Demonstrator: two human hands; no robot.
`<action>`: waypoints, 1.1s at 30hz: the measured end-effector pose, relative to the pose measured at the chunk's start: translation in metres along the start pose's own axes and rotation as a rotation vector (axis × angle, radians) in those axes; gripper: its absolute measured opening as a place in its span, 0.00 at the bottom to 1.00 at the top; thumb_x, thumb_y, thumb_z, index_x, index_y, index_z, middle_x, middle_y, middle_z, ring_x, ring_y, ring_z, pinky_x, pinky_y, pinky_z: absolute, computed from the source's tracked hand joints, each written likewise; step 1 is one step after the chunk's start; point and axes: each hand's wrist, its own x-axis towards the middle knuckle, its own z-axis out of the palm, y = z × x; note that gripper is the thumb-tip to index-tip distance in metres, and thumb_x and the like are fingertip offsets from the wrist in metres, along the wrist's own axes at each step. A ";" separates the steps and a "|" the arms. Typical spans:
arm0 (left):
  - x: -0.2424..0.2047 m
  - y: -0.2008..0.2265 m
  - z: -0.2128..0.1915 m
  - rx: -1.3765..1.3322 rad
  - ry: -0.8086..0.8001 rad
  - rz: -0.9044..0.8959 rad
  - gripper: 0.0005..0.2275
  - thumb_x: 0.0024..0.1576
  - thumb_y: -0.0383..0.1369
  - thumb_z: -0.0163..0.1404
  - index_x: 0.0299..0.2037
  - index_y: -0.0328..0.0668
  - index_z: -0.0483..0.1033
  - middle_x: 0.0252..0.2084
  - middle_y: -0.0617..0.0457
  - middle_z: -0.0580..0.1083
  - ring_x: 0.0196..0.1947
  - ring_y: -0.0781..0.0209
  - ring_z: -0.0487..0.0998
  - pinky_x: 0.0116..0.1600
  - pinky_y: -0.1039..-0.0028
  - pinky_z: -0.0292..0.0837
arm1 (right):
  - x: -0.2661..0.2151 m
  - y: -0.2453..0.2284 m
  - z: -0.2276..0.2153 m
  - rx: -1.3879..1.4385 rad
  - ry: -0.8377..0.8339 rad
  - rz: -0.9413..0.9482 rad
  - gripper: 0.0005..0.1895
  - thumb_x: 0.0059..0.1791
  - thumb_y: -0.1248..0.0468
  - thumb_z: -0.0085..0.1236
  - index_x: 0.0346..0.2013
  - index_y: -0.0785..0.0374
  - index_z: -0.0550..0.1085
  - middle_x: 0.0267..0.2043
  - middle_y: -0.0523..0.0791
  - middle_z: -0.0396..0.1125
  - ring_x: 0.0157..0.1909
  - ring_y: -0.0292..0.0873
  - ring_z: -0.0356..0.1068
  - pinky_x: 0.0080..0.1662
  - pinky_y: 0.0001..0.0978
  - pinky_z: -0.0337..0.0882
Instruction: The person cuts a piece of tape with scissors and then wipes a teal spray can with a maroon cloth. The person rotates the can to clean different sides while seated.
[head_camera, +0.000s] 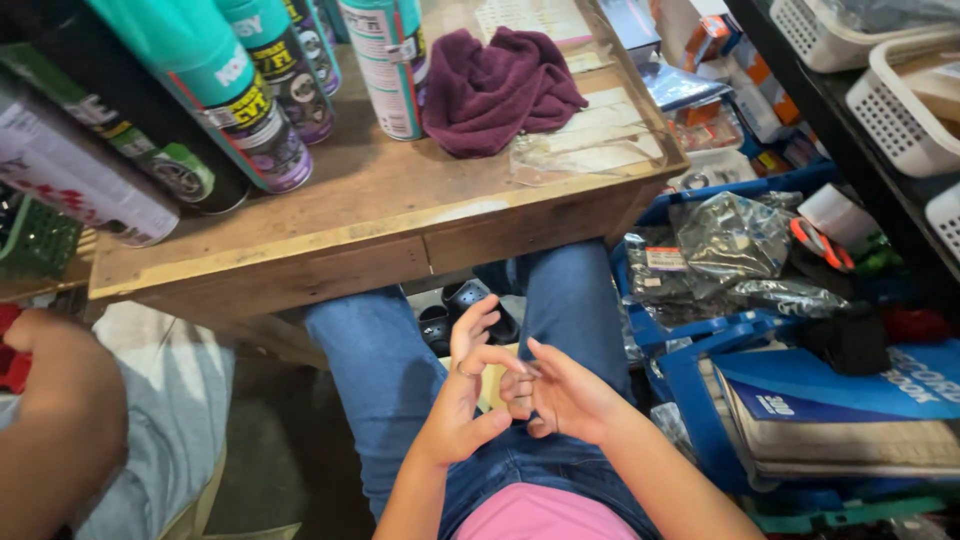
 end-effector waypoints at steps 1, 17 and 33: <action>0.000 0.003 -0.001 0.003 0.007 0.003 0.21 0.55 0.55 0.50 0.47 0.49 0.73 0.77 0.38 0.45 0.74 0.35 0.50 0.74 0.47 0.42 | 0.000 0.000 0.000 -0.006 -0.002 0.005 0.30 0.57 0.40 0.41 0.42 0.67 0.73 0.40 0.46 0.70 0.34 0.38 0.67 0.26 0.24 0.63; -0.005 -0.013 -0.024 -0.108 0.020 -0.048 0.14 0.50 0.45 0.48 0.37 0.46 0.75 0.74 0.42 0.52 0.72 0.41 0.53 0.74 0.53 0.40 | -0.012 -0.028 0.029 -0.386 0.275 -0.610 0.08 0.54 0.65 0.50 0.35 0.68 0.72 0.27 0.47 0.64 0.26 0.37 0.57 0.27 0.28 0.56; 0.215 0.006 -0.119 0.892 0.669 0.345 0.40 0.51 0.31 0.65 0.70 0.34 0.49 0.68 0.37 0.60 0.68 0.41 0.64 0.75 0.58 0.61 | 0.001 -0.145 0.109 -1.055 0.428 -1.323 0.10 0.51 0.75 0.60 0.40 0.63 0.68 0.39 0.42 0.67 0.38 0.33 0.66 0.45 0.21 0.68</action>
